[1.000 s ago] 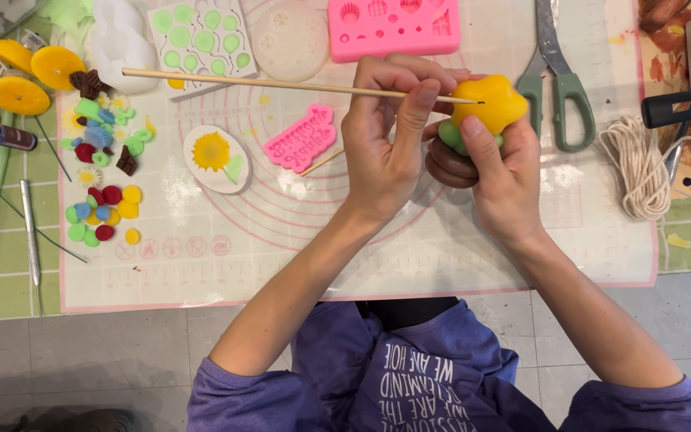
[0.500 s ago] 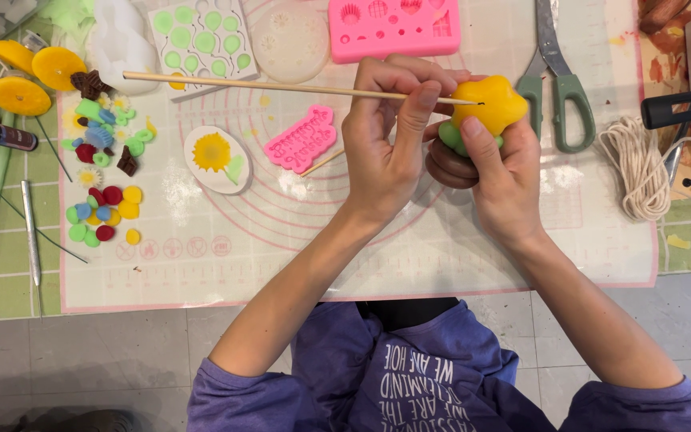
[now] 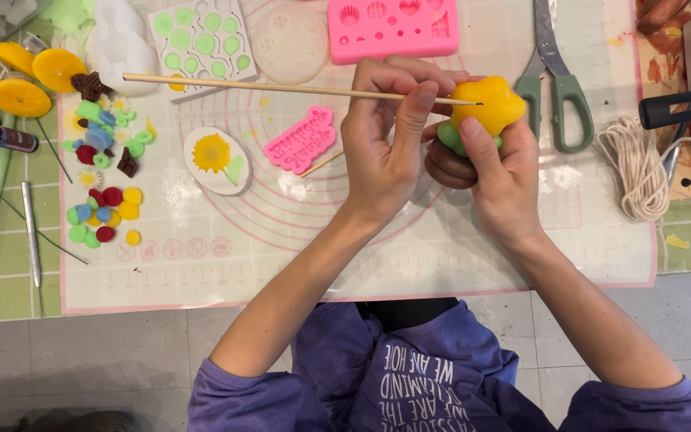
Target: Decorating a small star-shaped candle using a wooden stick to add details and preparing a tube of adhesive or paint.
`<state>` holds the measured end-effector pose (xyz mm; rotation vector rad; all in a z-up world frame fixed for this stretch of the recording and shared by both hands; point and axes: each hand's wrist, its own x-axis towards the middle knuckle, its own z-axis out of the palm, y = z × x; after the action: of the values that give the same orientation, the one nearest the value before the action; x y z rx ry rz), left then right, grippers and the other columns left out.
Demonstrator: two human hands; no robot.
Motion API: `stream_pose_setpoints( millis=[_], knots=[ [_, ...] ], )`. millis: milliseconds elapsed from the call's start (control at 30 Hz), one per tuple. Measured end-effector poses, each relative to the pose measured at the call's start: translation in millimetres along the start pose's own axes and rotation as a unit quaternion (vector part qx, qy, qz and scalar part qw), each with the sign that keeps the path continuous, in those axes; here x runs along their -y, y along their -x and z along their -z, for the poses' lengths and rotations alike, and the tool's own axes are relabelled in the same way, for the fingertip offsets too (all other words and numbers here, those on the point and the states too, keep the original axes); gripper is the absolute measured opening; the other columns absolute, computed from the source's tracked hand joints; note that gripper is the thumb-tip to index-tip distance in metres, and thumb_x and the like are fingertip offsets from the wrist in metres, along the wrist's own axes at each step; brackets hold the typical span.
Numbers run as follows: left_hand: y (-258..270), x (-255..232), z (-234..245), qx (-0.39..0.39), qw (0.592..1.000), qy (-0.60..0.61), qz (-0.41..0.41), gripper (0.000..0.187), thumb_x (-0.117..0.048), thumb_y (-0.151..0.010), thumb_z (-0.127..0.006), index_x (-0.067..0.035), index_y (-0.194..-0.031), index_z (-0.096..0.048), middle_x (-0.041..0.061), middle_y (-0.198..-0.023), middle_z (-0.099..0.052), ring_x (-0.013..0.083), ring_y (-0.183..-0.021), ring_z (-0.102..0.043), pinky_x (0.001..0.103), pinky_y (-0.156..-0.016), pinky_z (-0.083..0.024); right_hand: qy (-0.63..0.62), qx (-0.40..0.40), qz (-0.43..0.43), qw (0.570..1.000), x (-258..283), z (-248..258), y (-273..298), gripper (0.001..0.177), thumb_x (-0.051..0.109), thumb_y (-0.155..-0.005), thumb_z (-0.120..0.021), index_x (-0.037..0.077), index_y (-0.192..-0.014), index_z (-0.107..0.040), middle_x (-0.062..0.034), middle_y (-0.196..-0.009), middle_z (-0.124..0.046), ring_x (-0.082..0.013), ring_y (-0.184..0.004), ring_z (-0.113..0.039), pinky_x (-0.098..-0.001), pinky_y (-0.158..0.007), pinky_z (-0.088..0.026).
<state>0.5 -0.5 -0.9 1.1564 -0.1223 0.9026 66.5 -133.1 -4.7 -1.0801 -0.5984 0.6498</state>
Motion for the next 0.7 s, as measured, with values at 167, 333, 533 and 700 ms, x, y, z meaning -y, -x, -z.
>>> stream_pose_setpoints(
  millis=[167, 333, 533, 700],
  knots=[
    [0.2, -1.0, 0.0, -0.001, 1.000, -0.014, 0.005, 0.018, -0.010, -0.117, -0.055, -0.001, -0.109, -0.043, 0.014, -0.108, -0.065, 0.0244, -0.111, -0.072, 0.032, -0.092, -0.063, 0.010, -0.004, 0.001, 1.000, -0.7, 0.6, 0.0, 0.038, 0.021, -0.117, -0.051, 0.002, -0.148, -0.042, -0.0095, -0.111, -0.065, -0.0074, -0.081, -0.056, -0.0206, -0.068, -0.044],
    [0.1, -3.9, -1.2, 0.003, 1.000, -0.002, 0.012, 0.017, -0.012, -0.118, -0.055, -0.001, -0.111, -0.042, 0.013, -0.109, -0.064, 0.0238, -0.111, -0.072, 0.033, -0.094, -0.063, -0.001, -0.003, -0.002, 1.000, 0.4, -0.3, -0.5, 0.037, 0.022, -0.117, -0.052, 0.001, -0.147, -0.043, -0.0101, -0.110, -0.065, -0.0071, -0.078, -0.054, -0.0206, -0.065, -0.043],
    [-4.5, -5.1, -0.5, -0.018, 0.999, 0.044, 0.006, 0.016, -0.011, -0.116, -0.054, -0.002, -0.110, -0.042, 0.013, -0.109, -0.064, 0.0226, -0.108, -0.072, 0.032, -0.088, -0.063, -0.052, 0.014, -0.002, 0.999, 4.6, -5.2, -5.7, 0.036, 0.022, -0.114, -0.051, 0.001, -0.143, -0.043, -0.0173, -0.113, -0.068, -0.0039, -0.062, -0.042, -0.0209, -0.057, -0.035],
    [-10.1, -12.7, 9.0, -0.071, 0.991, -0.085, -0.073, 0.019, -0.014, -0.118, -0.057, -0.004, -0.108, -0.044, 0.012, -0.101, -0.062, 0.0153, -0.089, -0.064, 0.027, -0.085, -0.054, -0.132, -0.009, 0.000, 0.991, 10.9, -11.0, -10.3, 0.031, 0.017, -0.112, -0.049, 0.004, -0.139, -0.042, -0.0163, -0.117, -0.067, -0.0044, -0.059, -0.037, -0.0219, -0.055, -0.031]
  ],
)
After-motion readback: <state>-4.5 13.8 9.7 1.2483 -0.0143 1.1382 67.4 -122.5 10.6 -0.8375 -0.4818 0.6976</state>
